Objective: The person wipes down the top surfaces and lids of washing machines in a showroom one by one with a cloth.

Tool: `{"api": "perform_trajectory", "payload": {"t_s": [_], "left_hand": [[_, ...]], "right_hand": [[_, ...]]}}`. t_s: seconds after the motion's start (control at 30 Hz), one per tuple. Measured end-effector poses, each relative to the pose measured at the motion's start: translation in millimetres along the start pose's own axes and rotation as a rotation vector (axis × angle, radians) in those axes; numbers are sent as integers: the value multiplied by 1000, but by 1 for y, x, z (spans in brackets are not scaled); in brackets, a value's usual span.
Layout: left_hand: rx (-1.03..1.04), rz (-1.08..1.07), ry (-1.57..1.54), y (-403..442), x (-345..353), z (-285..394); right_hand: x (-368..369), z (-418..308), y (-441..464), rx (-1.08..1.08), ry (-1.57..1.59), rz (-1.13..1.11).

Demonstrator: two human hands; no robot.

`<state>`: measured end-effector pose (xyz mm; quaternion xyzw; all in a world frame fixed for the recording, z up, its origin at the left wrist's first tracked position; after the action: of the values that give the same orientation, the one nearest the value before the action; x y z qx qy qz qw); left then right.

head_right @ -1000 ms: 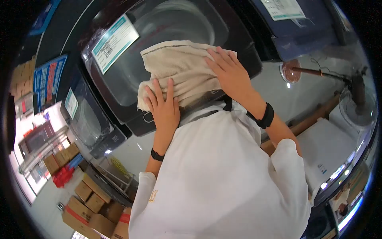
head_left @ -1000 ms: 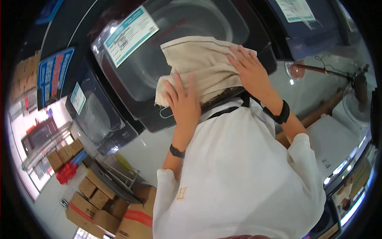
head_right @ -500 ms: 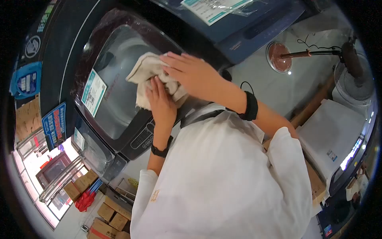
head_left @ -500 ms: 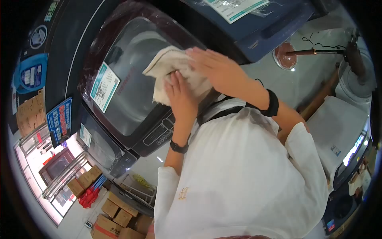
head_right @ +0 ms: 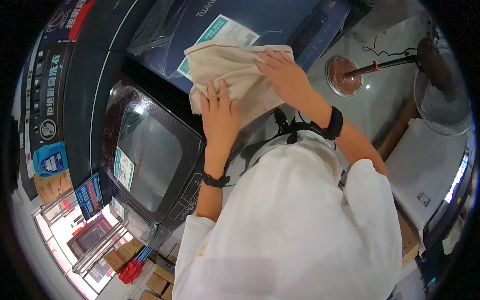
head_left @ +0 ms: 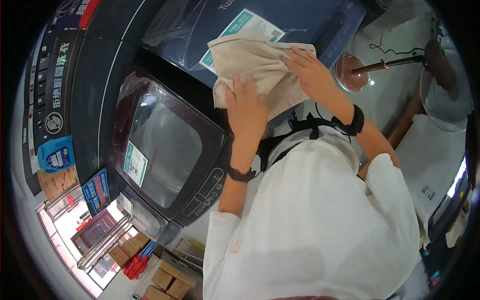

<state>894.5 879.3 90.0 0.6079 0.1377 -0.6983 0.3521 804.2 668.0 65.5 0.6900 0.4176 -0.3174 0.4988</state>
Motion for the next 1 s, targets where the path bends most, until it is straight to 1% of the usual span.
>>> {"api": "perform_trajectory", "payload": {"t_s": [0.1, 0.17, 0.2, 0.23, 0.3, 0.33, 0.43, 0.5, 0.6, 0.7, 0.8, 0.9, 1.0], "left_hand": [[19, -4, 21, 6, 7, -6], [34, 38, 34, 47, 19, -16], [75, 56, 27, 65, 22, -23], [113, 65, 20, 78, 23, -31], [158, 69, 31, 99, 26, -36], [125, 71, 30, 97, 27, -35], [39, 48, 42, 84, 21, -16], [0, 5, 68, 59, 27, -13], [10, -84, 130, 12, 17, 6], [-128, -128, 44, -4, 4, 26], [-76, -68, 46, 19, 6, 10], [-76, 17, 55, 63, 17, -17], [-71, 76, 67, 101, 29, -32]], "right_hand": [[14, 14, 24, -6, 36, 38], [26, 28, 53, -3, 53, 10], [29, 34, 68, -4, 59, -4], [31, 39, 81, -23, 17, -38], [41, 40, 97, -42, -27, -32], [45, 40, 100, -50, -46, -31], [36, 20, 88, -145, -7, -167], [15, 2, 61, -189, 168, -139], [-7, -8, 27, -255, 226, -230], [-13, -7, 18, -301, 213, -280], [7, 5, 39, -275, 163, -212], [28, 23, 77, -187, 143, -145], [38, 23, 91, -94, 124, -30]]}}
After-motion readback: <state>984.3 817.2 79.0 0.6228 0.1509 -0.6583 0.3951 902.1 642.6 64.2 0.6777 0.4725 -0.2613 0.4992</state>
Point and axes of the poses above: each hand's wrist, its own y-axis towards the middle knuckle, its own x-axis out of the palm, z = x × y, the point moved 2 cm from there along y, towards the middle knuckle, and after that the axes turned 3 degrees about z, right-handed, at the moved point
